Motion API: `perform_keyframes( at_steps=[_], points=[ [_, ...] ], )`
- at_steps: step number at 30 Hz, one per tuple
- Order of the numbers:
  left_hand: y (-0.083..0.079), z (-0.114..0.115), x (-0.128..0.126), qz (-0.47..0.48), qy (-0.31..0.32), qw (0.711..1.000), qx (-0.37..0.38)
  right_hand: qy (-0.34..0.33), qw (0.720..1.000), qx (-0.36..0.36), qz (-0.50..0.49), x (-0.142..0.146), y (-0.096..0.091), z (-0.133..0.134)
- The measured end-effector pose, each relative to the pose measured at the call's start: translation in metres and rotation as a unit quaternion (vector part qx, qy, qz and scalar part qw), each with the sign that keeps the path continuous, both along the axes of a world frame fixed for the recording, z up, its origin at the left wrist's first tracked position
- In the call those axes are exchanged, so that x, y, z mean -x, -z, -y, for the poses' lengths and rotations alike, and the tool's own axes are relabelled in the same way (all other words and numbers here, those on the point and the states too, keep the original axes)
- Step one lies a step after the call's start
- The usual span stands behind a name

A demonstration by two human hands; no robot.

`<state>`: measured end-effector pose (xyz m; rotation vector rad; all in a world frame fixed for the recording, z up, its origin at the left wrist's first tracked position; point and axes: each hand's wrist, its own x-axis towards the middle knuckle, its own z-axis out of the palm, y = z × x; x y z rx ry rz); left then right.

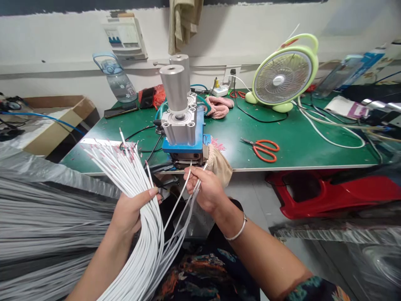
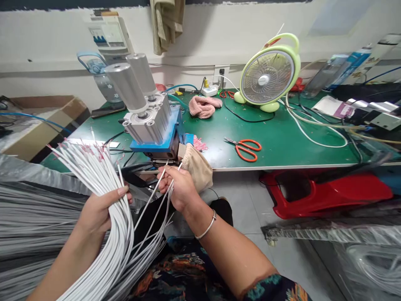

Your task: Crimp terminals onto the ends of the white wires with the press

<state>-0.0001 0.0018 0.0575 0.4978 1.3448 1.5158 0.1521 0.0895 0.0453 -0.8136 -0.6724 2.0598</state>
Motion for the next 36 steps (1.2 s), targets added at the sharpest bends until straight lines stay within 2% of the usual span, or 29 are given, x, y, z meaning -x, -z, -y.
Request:
perform_keyframes(
  at_steps=[4, 8, 12, 17, 20, 25, 29, 32, 36],
  points=[
    [0.006, 0.001, -0.001, 0.006, 0.017, 1.000, 0.009, -0.038, 0.996, -0.077, 0.011, -0.007, 0.009, 0.000],
    [0.014, 0.001, -0.001, -0.005, 0.050, 0.999, 0.008, -0.118, 0.982, -0.146, 0.030, -0.018, 0.013, 0.005],
    [0.020, 0.000, -0.006, -0.035, 0.078, 0.996, -0.011, -0.127, 0.982, -0.140, 0.032, -0.022, 0.012, 0.009],
    [0.022, -0.002, -0.017, -0.136, 0.103, 0.985, -0.028, -0.167, 0.969, -0.163, 0.084, -0.013, 0.011, 0.012],
    [0.017, -0.005, -0.016, -0.120, 0.080, 0.989, -0.018, -0.119, 0.976, -0.152, 0.095, -0.007, 0.011, 0.012],
    [-0.004, -0.013, -0.008, 0.028, -0.012, 1.000, 0.003, -0.001, 0.997, -0.062, 0.051, -0.001, 0.001, 0.003],
    [-0.018, -0.021, -0.006, 0.053, -0.047, 0.997, -0.014, 0.015, 1.000, 0.002, 0.014, 0.001, -0.004, -0.006],
    [-0.022, -0.024, -0.007, 0.072, -0.060, 0.995, -0.015, 0.021, 1.000, -0.006, 0.004, 0.002, 0.000, -0.008],
    [-0.016, -0.019, -0.006, 0.086, -0.046, 0.995, 0.020, -0.023, 0.996, -0.088, 0.001, -0.005, 0.009, -0.004]
  ],
)
